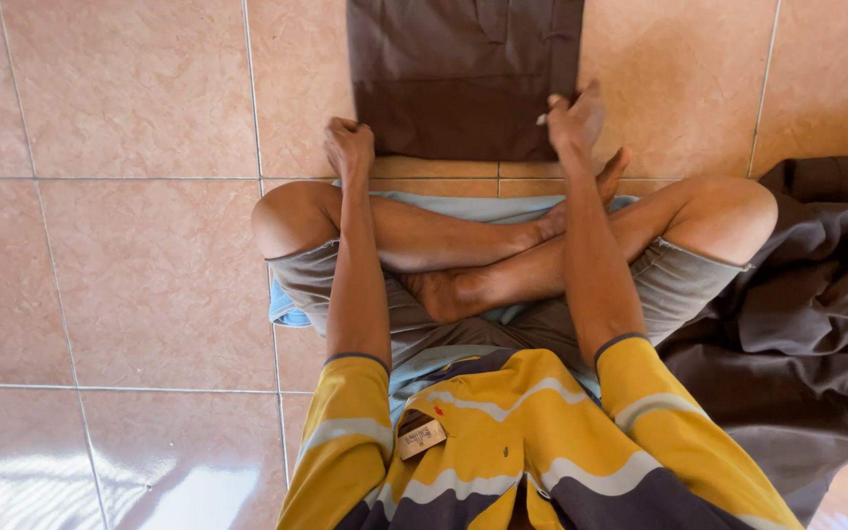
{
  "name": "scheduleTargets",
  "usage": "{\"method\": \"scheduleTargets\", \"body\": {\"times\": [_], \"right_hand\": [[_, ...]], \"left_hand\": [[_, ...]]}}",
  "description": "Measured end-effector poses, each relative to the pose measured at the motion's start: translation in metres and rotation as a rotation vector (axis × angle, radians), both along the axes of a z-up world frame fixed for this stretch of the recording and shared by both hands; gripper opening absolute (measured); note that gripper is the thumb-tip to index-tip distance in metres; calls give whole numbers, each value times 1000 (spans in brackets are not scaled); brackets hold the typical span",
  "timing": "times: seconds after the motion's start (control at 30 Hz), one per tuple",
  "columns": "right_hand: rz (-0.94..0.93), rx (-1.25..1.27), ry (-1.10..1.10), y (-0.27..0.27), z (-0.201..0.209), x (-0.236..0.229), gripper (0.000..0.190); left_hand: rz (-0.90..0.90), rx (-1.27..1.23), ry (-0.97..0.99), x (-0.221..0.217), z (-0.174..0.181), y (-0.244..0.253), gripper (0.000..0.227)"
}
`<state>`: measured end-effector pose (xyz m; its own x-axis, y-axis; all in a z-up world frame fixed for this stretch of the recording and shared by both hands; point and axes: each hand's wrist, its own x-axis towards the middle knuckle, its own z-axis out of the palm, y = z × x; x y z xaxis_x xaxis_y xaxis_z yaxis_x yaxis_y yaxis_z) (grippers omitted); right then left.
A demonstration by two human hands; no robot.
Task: The person folds brown trousers by hand while sitting on a tiled floor, aligning the seams and folding the fabric into a rectangular shape.
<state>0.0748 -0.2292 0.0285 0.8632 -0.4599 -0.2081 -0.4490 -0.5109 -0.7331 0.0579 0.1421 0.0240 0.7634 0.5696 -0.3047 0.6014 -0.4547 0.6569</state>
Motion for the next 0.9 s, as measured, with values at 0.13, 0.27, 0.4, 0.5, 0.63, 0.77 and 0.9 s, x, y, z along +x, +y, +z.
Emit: {"method": "scheduleTargets", "body": {"times": [0.13, 0.27, 0.4, 0.5, 0.63, 0.77, 0.9], "right_hand": [[-32, -659, -188, -30, -1, 36, 48], [243, -753, -233, -23, 3, 22, 51], [475, -640, 190, -13, 8, 27, 57], [483, -721, 218, -8, 24, 26, 60], [599, -970, -31, 19, 10, 6, 78], [979, -483, -473, 92, 52, -60, 41], [1148, -384, -378, 117, 52, -114, 40]], "left_hand": [[-420, -587, 364, -33, 44, -25, 10], [-212, -598, 265, -31, 52, -36, 43], [-120, -664, 300, -23, 12, -53, 21], [-212, -676, 432, -36, 22, -76, 15], [-173, -678, 508, -27, 24, -75, 35], [-102, -306, 234, 13, 4, -33, 47], [198, -292, -47, 84, -18, 2, 38]]}}
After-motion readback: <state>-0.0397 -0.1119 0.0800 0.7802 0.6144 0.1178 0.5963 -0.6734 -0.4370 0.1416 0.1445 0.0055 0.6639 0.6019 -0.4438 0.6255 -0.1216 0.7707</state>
